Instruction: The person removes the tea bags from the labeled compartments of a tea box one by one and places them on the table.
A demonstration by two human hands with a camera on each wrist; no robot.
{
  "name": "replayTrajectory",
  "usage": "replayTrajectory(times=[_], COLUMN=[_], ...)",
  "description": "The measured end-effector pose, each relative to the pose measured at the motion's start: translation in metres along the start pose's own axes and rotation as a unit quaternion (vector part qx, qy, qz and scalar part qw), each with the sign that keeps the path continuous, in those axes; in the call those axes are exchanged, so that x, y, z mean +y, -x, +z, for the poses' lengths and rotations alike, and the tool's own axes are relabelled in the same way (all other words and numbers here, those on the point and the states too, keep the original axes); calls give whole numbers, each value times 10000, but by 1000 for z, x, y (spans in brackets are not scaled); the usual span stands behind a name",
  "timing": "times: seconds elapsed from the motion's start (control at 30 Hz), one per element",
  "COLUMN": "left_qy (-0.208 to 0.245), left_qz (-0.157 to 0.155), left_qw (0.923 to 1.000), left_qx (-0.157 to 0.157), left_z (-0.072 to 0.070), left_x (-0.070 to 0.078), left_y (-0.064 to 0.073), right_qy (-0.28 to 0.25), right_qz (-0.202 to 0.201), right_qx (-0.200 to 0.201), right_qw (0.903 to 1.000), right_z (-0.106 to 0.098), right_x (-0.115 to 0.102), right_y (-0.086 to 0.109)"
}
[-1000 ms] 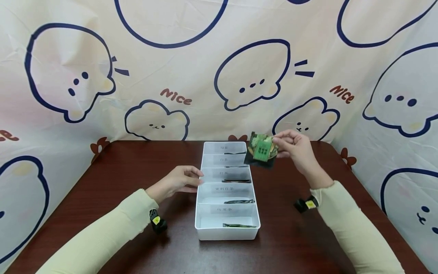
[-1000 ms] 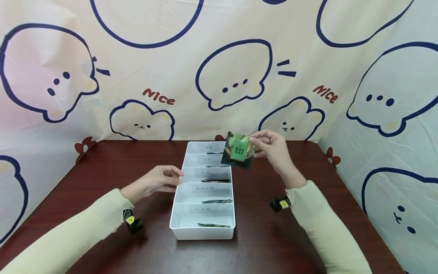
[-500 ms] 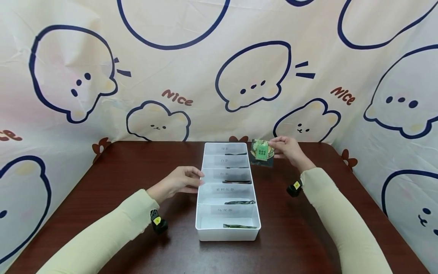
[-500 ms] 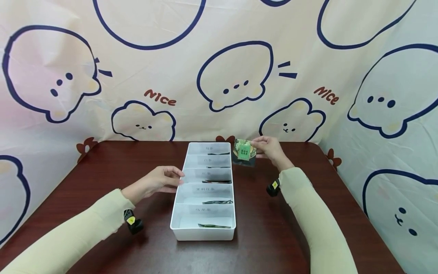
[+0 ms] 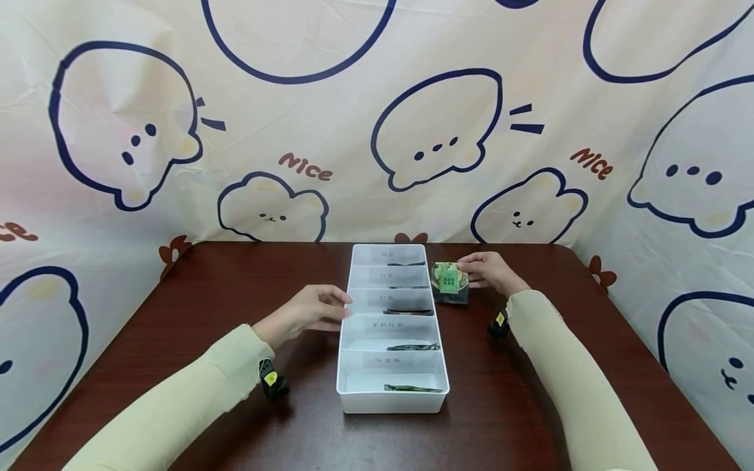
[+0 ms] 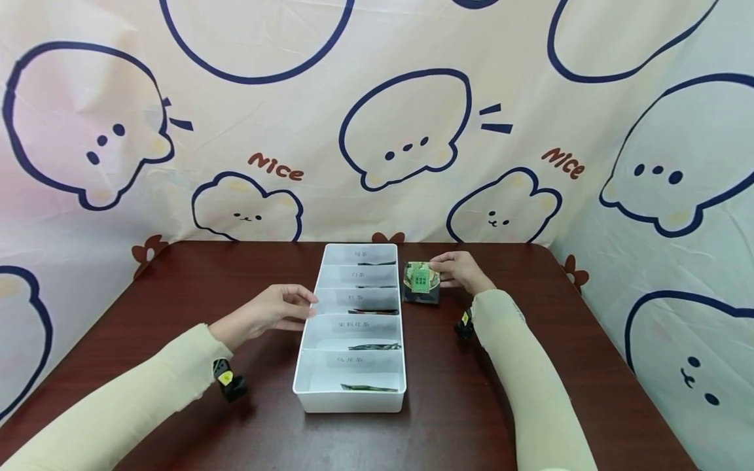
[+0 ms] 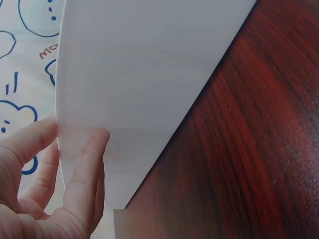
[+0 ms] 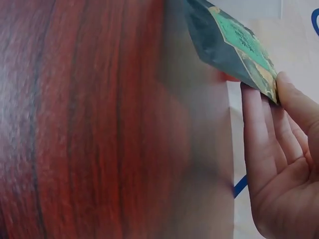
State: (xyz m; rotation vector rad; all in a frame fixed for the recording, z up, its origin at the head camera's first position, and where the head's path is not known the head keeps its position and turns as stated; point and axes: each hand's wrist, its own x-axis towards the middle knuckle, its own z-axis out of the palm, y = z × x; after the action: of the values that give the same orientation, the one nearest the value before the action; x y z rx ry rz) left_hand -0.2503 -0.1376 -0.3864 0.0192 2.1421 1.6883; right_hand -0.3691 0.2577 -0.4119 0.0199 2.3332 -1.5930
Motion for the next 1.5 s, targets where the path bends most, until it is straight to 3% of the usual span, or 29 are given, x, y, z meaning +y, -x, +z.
replayTrajectory(times=[0.27, 1.0, 1.5], left_qy=[-132, 26, 5], left_qz=[-14, -27, 1], left_qw=[9999, 10000, 10000], left_qx=[18, 2, -57], left_z=[-1, -1, -2], left_x=[1, -1, 0], left_y=[0, -2, -1], right_qy=[191, 1047, 1197], right_qz=[4, -62, 10], right_qx=[-15, 486, 594], right_qw=[9998, 9933, 9910], right_z=[2, 20, 26], right_x=[5, 1, 1], right_y=[-3, -10, -10])
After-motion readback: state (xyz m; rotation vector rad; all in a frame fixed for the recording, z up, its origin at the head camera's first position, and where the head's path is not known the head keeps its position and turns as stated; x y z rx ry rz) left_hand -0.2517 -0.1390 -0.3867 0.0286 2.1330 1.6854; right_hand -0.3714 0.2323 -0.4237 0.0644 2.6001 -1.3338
